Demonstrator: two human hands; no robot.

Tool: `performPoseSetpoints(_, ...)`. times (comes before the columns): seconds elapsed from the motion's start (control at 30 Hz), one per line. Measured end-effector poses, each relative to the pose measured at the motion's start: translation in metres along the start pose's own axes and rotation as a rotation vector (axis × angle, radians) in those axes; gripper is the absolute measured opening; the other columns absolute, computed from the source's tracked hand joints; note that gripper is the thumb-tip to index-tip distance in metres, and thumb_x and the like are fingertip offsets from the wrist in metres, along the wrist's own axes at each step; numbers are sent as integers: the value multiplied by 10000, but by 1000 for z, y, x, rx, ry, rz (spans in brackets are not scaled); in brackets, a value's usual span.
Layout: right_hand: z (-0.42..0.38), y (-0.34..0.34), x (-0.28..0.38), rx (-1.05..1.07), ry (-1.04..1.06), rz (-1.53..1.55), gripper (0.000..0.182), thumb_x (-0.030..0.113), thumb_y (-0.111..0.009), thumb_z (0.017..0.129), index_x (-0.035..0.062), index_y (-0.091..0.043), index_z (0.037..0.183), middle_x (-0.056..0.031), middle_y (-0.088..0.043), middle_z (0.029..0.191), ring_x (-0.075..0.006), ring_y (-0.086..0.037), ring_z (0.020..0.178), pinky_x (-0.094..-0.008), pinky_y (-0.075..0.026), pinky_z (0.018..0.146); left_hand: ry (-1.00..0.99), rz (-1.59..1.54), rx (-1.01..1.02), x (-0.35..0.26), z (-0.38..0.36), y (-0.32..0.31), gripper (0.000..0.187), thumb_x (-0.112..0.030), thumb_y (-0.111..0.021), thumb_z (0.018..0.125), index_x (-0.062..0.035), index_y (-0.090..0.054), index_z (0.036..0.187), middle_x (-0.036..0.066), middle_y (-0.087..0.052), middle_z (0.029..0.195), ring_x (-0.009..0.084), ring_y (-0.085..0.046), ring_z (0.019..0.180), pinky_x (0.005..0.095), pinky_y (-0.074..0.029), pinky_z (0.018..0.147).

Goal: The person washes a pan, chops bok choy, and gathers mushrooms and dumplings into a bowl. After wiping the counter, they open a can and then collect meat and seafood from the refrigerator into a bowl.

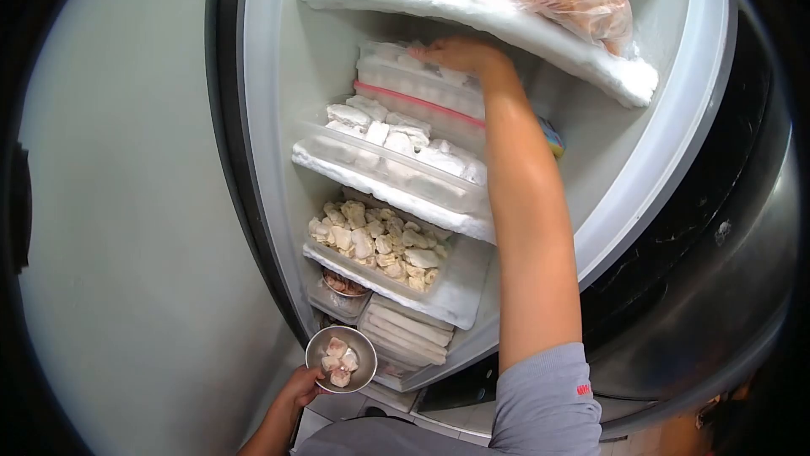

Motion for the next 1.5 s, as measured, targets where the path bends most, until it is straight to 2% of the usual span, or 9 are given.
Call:
performPoseSetpoints(0.27,47,-23,0,56,133,-55,860,760,-512,807,177,-457,1437,-93,-505,1419,-256,-473,1273,-403,-328,1096,5,45,-3,5,0,6,466,-45,-499,783,58,-508,1237,186,-628,1118,308,-677,880,473,-584,742)
performPoseSetpoints(0.47,52,-10,-14,1,-12,100,740,724,-560,788,260,-546,1364,-55,-490,1438,-254,-420,1336,-403,-301,1108,8,35,1,9,-1,12,450,-51,-503,792,50,-512,1230,178,-629,1106,296,-674,866,449,-586,713)
performPoseSetpoints(0.67,63,-20,-8,160,177,195,632,603,-681,762,284,-592,1301,-8,-533,1377,-189,-393,1319,-345,-257,1091,-21,43,-19,14,-2,13,458,-33,-499,798,32,-506,1252,171,-624,1120,291,-672,878,441,-588,689)
performPoseSetpoints(0.97,49,-12,-17,113,190,348,533,451,-716,821,176,-621,1268,-20,-559,1302,-170,-442,1249,-324,-279,1069,-11,-26,11,12,-7,8,464,-11,-487,799,101,-461,1248,210,-614,1121,332,-682,913,482,-598,765)
performPoseSetpoints(1.2,45,-10,-6,-211,339,200,453,395,-768,760,185,-699,1156,-46,-656,1184,-191,-582,1115,-308,-426,987,-75,-101,-4,-3,-20,-7,471,-21,-506,785,134,-456,1227,230,-601,1143,351,-673,948,489,-589,795)
performPoseSetpoints(1.33,26,-19,11,-547,489,-231,386,306,-739,798,151,-696,1148,-44,-706,1081,-215,-648,988,-319,-474,942,-130,-171,-50,-23,-31,-19,466,-30,-519,775,130,-469,1210,233,-603,1134,352,-673,933,475,-590,774)
performPoseSetpoints(1.4,39,-27,1,-701,737,-543,351,307,-728,822,147,-702,1133,-22,-713,1036,-192,-657,942,-306,-485,904,-157,-171,-57,-35,-33,-23,468,-28,-518,771,139,-468,1205,224,-612,1109,348,-674,928,472,-590,771)
performPoseSetpoints(1.47,-20,-20,55,-553,461,-382,396,255,-709,789,69,-679,1137,-158,-664,1174,-287,-627,1079,-394,-473,943,-186,-190,-72,-52,-45,-35,474,-20,-491,786,153,-444,1225,240,-586,1164,352,-671,951,477,-594,792)
performPoseSetpoints(1.5,-32,-19,70,-583,423,-407,343,214,-707,788,60,-695,1094,-149,-682,1122,-285,-641,1043,-381,-490,909,-209,-160,-53,-53,-46,-35,464,-20,-480,800,158,-436,1226,248,-573,1183,352,-669,959,476,-598,800)
Point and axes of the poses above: each hand's wrist, its own z-axis towards the middle knuckle, its own y-axis out of the back of the hand, x = y × z, the point moved 2 cm from there along z, towards the middle knuckle
